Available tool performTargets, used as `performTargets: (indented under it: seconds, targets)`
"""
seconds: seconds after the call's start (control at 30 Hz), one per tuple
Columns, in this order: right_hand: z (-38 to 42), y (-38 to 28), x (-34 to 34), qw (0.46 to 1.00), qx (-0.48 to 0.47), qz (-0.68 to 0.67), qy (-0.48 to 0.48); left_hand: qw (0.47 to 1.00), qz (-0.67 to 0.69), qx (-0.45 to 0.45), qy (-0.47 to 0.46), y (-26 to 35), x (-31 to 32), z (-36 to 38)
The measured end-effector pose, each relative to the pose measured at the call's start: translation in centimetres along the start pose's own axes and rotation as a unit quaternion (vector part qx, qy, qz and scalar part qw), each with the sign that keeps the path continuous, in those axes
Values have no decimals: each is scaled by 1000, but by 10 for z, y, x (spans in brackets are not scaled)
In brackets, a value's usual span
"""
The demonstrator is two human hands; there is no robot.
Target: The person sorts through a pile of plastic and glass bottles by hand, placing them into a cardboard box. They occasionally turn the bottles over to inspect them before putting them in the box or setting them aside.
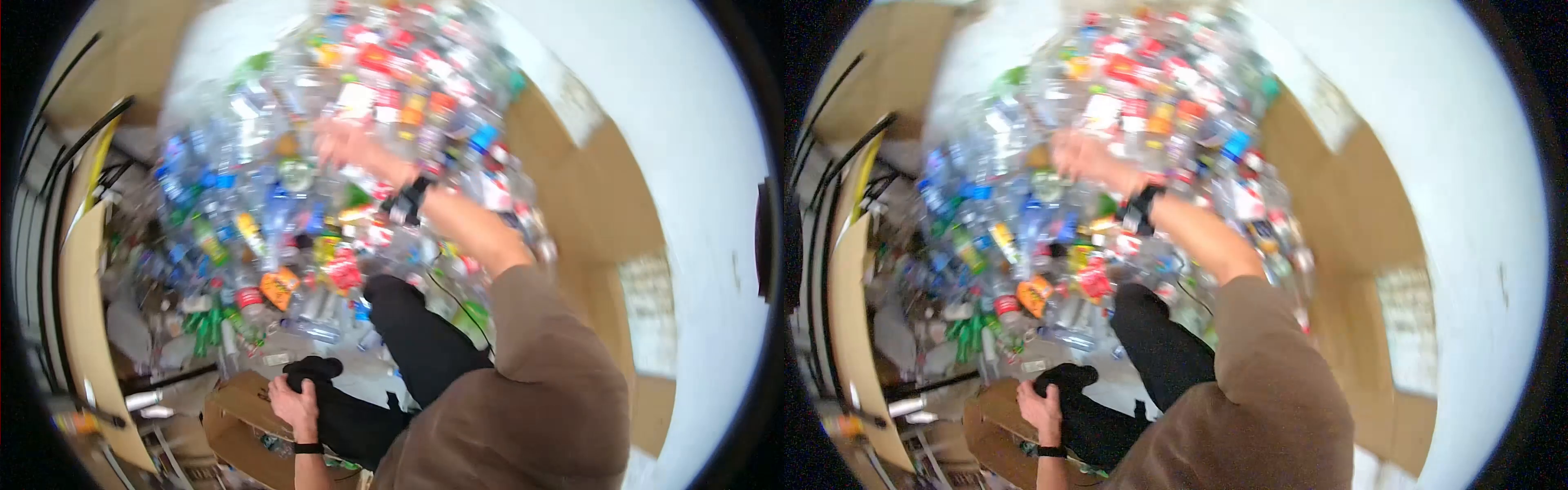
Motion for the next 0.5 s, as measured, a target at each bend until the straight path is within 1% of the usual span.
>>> performTargets:
  seconds: [0.03, 0.07, 0.1, 0.13, 0.17, 0.2, 0.23, 0.27, 0.3, 0.33, 0.4, 0.43, 0.5]
  targets:
    - [63, 29, 15, 998, 51, 37, -3, 1000, 1, 10, 1, 4, 2, 0]
    - [137, 60, 23, 990, 127, 51, 30, 1000, 0, 16, 5, 6, 4, 0]
    - [201, 69, 33, 969, 152, 193, -34, 1000, 2, 23, -6, 8, 7, 0]
    - [267, 69, 41, 946, 192, 260, 10, 999, -5, 44, -20, 13, 12, -2]
    - [330, 78, 48, 946, 190, 260, 42, 999, -7, 39, -15, 12, 13, -2]
    - [399, 104, 51, 929, 269, 239, 91, 999, -11, 31, -12, 10, 13, 3]
    - [470, 121, 53, 914, 330, 170, 162, 998, -43, 43, -25, 12, 16, 10]
    - [533, 129, 60, 888, 386, 98, 232, 996, -54, 56, -38, 12, 18, 10]
    - [590, 128, 69, 833, 445, -15, 328, 997, -40, 52, -38, 7, 18, 5]
    - [642, 125, 87, 756, 490, -128, 414, 998, -26, 48, -37, 3, 18, 2]
    - [729, 144, 105, 674, 507, -168, 511, 997, -41, 54, -33, 9, 20, 4]
    - [755, 151, 105, 671, 506, -173, 513, 997, -51, 54, -25, 11, 21, 4]
    - [803, 161, 114, 630, 453, -184, 603, 996, -73, 55, -21, 10, 17, 9]
Point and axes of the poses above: each hand's wrist, its own z-axis away from the middle knuckle, its own x-axis out of the palm, y = z × x, the point moved 7 cm from there along -z, towards the middle knuckle, and after that the axes turned 6 degrees about -y, right-handed, at the moved point
